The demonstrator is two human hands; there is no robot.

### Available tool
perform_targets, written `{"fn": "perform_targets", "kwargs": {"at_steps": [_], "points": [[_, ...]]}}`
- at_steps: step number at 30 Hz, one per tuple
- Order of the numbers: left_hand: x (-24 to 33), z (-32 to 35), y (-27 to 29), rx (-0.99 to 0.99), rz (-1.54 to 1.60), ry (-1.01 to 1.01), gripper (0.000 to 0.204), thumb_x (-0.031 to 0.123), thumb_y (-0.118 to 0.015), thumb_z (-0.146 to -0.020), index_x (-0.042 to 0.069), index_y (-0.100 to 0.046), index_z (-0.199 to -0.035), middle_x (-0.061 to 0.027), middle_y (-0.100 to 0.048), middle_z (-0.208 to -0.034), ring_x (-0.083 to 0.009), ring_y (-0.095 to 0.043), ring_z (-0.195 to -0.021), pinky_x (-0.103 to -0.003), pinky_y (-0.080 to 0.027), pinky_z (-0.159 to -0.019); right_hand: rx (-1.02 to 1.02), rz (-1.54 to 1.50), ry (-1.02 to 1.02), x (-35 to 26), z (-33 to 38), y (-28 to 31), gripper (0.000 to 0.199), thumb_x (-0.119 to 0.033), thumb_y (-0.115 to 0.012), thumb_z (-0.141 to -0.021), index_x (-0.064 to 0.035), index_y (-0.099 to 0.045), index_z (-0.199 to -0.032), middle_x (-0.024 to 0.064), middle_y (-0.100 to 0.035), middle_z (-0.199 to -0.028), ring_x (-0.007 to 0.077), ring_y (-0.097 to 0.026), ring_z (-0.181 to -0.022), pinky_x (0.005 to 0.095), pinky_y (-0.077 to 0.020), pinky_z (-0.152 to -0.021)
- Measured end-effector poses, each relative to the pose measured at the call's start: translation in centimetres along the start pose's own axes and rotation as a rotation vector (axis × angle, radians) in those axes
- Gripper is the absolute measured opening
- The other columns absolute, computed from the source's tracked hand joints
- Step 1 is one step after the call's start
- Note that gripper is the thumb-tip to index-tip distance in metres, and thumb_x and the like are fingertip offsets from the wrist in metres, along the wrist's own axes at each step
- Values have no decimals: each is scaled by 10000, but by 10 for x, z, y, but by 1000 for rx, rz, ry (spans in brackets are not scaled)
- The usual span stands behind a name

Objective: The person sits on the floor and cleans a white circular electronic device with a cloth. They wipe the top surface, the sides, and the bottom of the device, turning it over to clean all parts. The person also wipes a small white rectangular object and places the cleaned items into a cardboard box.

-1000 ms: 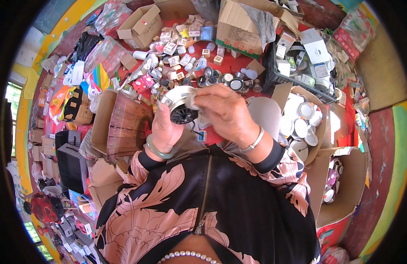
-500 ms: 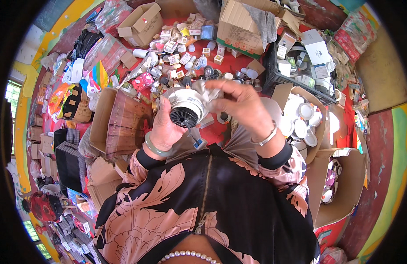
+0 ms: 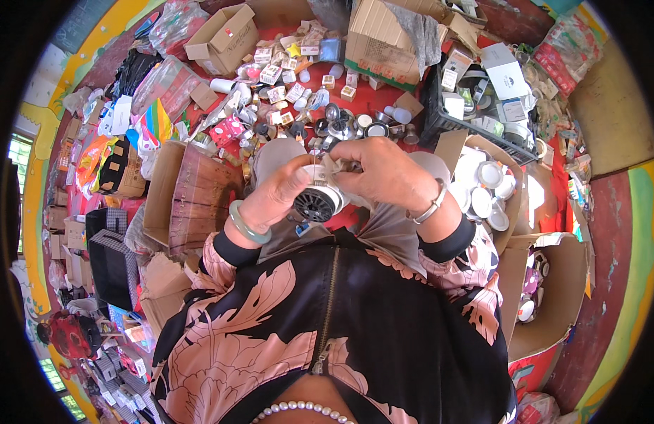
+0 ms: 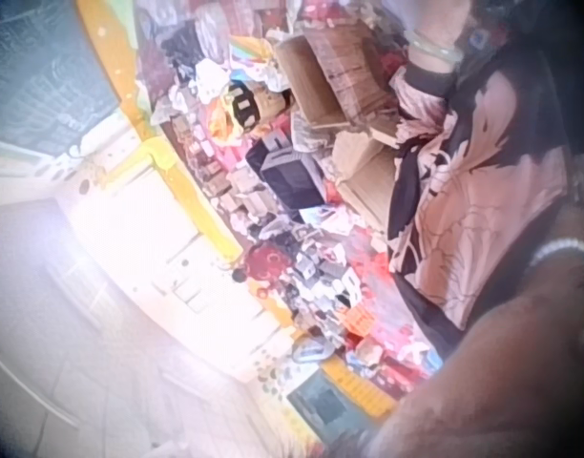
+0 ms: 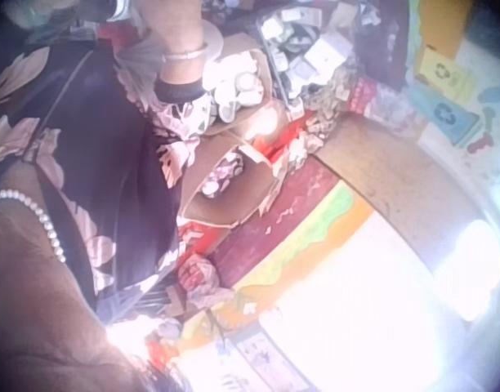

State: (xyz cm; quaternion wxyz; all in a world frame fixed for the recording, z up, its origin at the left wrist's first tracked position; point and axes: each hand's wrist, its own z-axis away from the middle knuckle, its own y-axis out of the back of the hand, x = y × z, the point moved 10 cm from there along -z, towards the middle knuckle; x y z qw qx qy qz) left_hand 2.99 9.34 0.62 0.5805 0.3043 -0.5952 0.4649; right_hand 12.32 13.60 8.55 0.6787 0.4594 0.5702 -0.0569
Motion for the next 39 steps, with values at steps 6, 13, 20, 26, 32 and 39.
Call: {"fn": "perform_targets", "kwargs": {"at_steps": [6, 13, 20, 26, 32, 39], "points": [[78, 27, 46, 606, -311, -404, 381, 343, -433, -965, -9, -577, -973, -89, -615, -954, -144, -596, -818, -254, -467, -707, 428, -419, -223, 54, 18, 29, 165, -20, -566, -783, 25, -624, -931, -7, -587, -691, 55, -514, -583, 206, -412, -532], [31, 6, -22, 162, 290, -291, 329, 271, -526, -922, -6, -528, -1099, -143, -575, -1084, -202, -567, -981, -315, -448, -873, 681, -827, -59, 61, 27, 35, 192, -48, -544, -862, 7, -601, -1036, -16, -617, -817, 32, -509, -667, 179, -401, -615], [39, -15, -7, 243, 690, -361, 339, 232, -575, -887, 10, -511, -1135, -71, -596, -1023, -167, -572, -932, -308, -451, -824, 568, -808, -159, 73, 20, -13, 183, -38, -598, -830, 28, -605, -1001, -8, -606, -755, 40, -538, -616, 182, -433, -547], [16, -6, 22, 285, 780, -337, 488, 165, -599, -830, 17, -432, -1264, -123, -545, -1211, -275, -522, -1135, -455, -397, -992, 593, -631, -260, 88, 37, 36, 225, -10, -597, -832, 7, -585, -1057, 20, -618, -777, 80, -593, -656, 217, -504, -594], [11, -6, 10, 219, 889, -273, 362, 72, -559, -854, 10, -479, -1202, -133, -568, -1157, -256, -577, -1066, -434, -477, -928, 573, -820, -44, 35, 21, 44, 236, -33, -583, -870, 8, -561, -1101, 13, -618, -839, 69, -585, -753, 206, -492, -665], [18, -1, 6, 229, 809, -304, 363, 33, -561, -833, -3, -483, -1186, -116, -579, -1127, -219, -581, -1049, -398, -483, -915, 464, -812, -95, 39, 2, 1, 176, 72, -624, -772, -30, -596, -913, -46, -565, -819, 22, -509, -705, 183, -433, -617]]}}
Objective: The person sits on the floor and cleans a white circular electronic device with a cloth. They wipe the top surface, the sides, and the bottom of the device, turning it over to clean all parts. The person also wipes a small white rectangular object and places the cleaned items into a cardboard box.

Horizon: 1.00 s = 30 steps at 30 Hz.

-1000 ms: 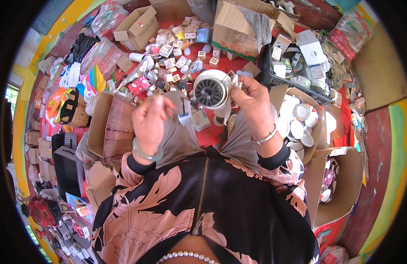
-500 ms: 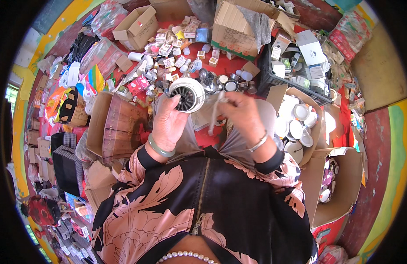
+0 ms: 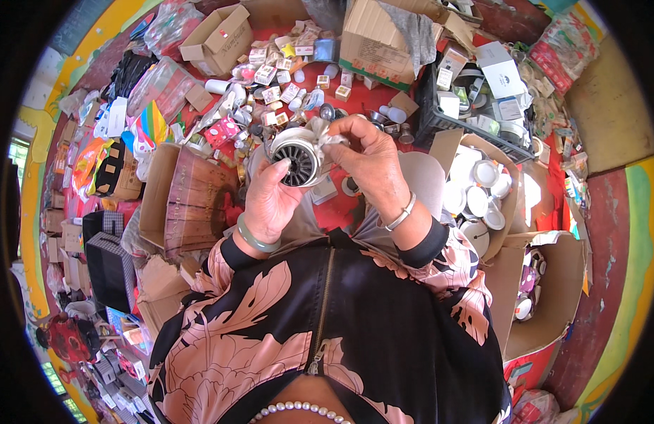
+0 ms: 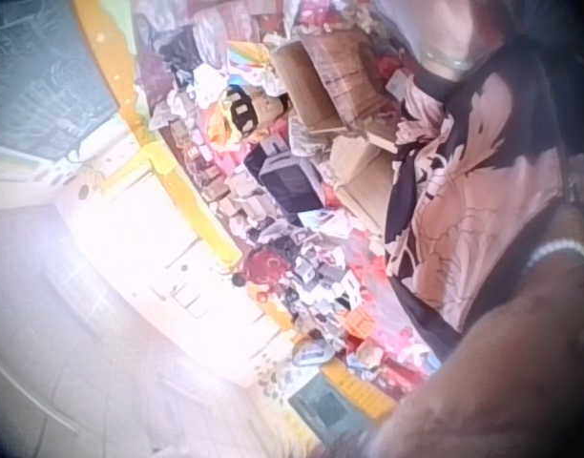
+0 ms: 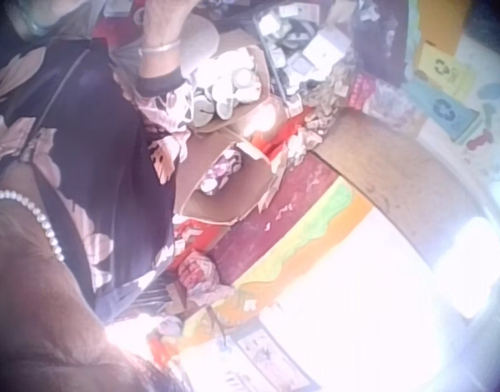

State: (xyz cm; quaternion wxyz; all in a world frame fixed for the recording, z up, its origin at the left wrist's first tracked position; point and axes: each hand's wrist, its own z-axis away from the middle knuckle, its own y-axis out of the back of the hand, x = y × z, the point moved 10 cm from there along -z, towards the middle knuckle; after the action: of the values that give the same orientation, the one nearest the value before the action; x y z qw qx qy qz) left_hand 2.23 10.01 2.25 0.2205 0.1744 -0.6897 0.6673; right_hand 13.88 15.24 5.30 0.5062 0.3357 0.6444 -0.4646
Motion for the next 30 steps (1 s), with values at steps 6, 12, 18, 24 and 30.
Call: {"fn": "perform_targets", "kwargs": {"at_steps": [6, 12, 18, 24, 30], "points": [[8, 3, 5, 22, -136, -120, 389, 6, -571, -806, 4, -481, -1185, -105, -575, -1124, -193, -574, -1032, -343, -454, -925, -44, 26, -118, 26, -6, 3, 182, 86, -600, -720, -29, -589, -860, -23, -583, -761, 27, -508, -659, 169, -395, -565], [14, 6, 6, 47, -207, -220, 398, -47, -591, -776, -2, -476, -1155, -94, -582, -1100, -171, -571, -1010, -320, -440, -915, 64, -308, -290, 46, 10, -5, 148, 72, -594, -721, -21, -574, -834, -1, -596, -749, 47, -527, -640, 170, -357, -508], [14, 13, 4, -13, -499, -201, 513, -43, -675, -722, 9, -453, -1181, -71, -576, -1094, -133, -564, -982, -283, -460, -864, -205, 45, -336, 52, 8, -2, 205, 18, -617, -714, -3, -600, -918, -10, -582, -727, 50, -508, -620, 189, -366, -508], [16, 5, -9, -131, -562, -123, 533, -23, -678, -733, 9, -433, -1206, -54, -579, -1082, -117, -558, -980, -274, -458, -855, -75, 363, -103, 40, 11, 12, 203, -30, -633, -684, 4, -638, -884, -32, -547, -618, 24, -440, -571, 205, -370, -509], [-3, 13, -10, -188, -598, 98, 579, -8, -670, -743, 7, -396, -1253, -38, -555, -1106, -103, -532, -1009, -262, -425, -888, -175, 514, -93, 6, 11, 9, 177, -40, -637, -647, 6, -631, -819, -13, -535, -608, 24, -444, -594, 228, -393, -529]]}}
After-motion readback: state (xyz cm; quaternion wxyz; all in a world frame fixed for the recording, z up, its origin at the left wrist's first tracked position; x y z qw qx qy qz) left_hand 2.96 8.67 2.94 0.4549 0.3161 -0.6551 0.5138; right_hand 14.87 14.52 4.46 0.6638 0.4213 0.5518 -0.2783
